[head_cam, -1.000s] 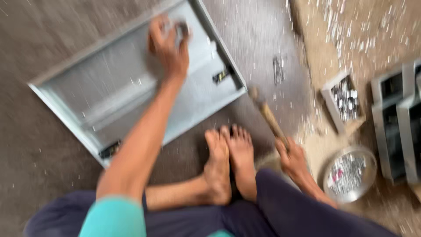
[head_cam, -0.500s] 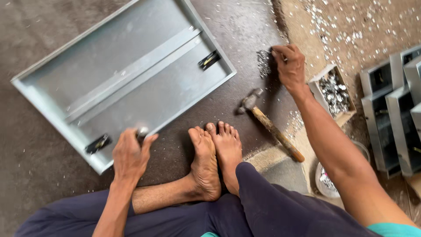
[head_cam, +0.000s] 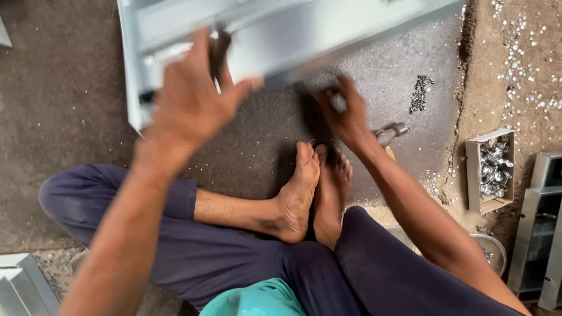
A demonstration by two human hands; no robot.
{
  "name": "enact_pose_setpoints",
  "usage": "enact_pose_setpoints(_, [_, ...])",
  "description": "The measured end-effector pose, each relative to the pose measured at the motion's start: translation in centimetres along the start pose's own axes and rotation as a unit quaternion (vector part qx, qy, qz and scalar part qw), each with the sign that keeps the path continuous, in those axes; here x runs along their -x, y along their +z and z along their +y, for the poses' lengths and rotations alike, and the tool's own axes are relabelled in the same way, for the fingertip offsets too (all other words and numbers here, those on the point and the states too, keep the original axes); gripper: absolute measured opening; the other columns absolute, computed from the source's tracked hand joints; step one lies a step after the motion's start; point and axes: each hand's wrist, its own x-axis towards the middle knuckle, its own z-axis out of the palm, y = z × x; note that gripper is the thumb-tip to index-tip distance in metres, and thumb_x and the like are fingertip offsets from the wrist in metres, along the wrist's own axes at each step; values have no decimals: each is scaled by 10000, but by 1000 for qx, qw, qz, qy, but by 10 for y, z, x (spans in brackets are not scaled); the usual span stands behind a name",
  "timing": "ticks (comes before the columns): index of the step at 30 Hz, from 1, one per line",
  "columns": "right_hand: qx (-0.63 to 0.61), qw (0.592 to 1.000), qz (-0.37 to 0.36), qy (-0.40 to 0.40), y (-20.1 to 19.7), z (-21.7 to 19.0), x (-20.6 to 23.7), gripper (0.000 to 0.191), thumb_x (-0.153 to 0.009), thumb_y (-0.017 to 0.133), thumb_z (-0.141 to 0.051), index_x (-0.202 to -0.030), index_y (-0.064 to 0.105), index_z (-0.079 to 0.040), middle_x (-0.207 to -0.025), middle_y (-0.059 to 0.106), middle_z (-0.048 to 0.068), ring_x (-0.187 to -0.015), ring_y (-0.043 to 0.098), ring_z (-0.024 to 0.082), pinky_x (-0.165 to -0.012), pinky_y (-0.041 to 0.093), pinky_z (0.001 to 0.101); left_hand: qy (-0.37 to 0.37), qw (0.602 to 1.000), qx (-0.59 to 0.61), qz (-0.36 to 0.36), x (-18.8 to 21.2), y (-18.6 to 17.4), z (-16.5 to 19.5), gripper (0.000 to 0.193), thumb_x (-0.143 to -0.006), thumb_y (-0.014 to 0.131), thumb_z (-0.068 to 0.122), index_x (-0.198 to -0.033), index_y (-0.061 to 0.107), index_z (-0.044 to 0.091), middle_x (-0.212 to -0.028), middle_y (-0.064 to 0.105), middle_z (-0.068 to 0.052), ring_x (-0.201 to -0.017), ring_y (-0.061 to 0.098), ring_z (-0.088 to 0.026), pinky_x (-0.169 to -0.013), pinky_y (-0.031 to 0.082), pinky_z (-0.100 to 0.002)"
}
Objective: The person sits on the floor and uses a hammer and punch to fasten metal strips and brackets onto a rectangular metal frame. They repeatedly position the punch and strike it to secure the components.
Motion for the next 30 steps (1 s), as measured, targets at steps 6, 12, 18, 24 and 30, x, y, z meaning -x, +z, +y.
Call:
enact_pose_setpoints(6, [85, 986, -137, 29, 76, -4, -131, 676, -995, 639, -18, -1566, 279, 16, -978, 744, 159, -799, 733, 311, -680, 627, 401, 75, 992, -41, 94, -22, -45, 4, 382, -975, 809, 330, -801, 652, 29, -632, 614, -69, -488, 567, -166, -454, 446, -291])
enact_pose_setpoints(12, [71, 988, -133, 18, 1, -22, -53, 421, -966, 859, -205, -1196, 625, 59, -1147, 679, 264, -1043, 669, 373, -897, 561, 472, -23, 993, 86, 75, -4, 21, -13, 486, -890, 830, 386, -996, 539, 11, -727, 615, -24, -598, 629, -154, -498, 499, -326])
enact_pose_setpoints(18, [281, 928, -48, 239, -122, -52, 139, 680, -884, 822, -271, -1392, 504, 50, -1256, 560, 232, -1169, 534, 348, -998, 447, 488, -75, 991, 95, 61, 27, 143, -62, 602, -778, 927, 405, -974, 504, 24, -657, 633, -102, -564, 638, -239, -549, 513, -399])
enact_pose_setpoints(24, [284, 884, -62, 366, -154, -60, 217, 392, -1024, 694, -316, -1199, 600, 22, -1032, 646, 162, -906, 631, 259, -780, 524, 385, -55, 988, 123, 74, 32, 181, -78, 564, -842, 898, 380, -1000, 468, 52, -651, 614, -68, -549, 665, -242, -480, 517, -385])
enact_pose_setpoints(30, [18, 935, -33, 353, -147, -74, 155, 255, -1066, 561, -214, -1115, 601, 33, -769, 628, 72, -593, 558, 162, -488, 449, 337, -82, 989, 106, 60, 33, 179, -68, 579, -818, 904, 370, -972, 463, 28, -606, 587, -106, -530, 649, -281, -494, 491, -422])
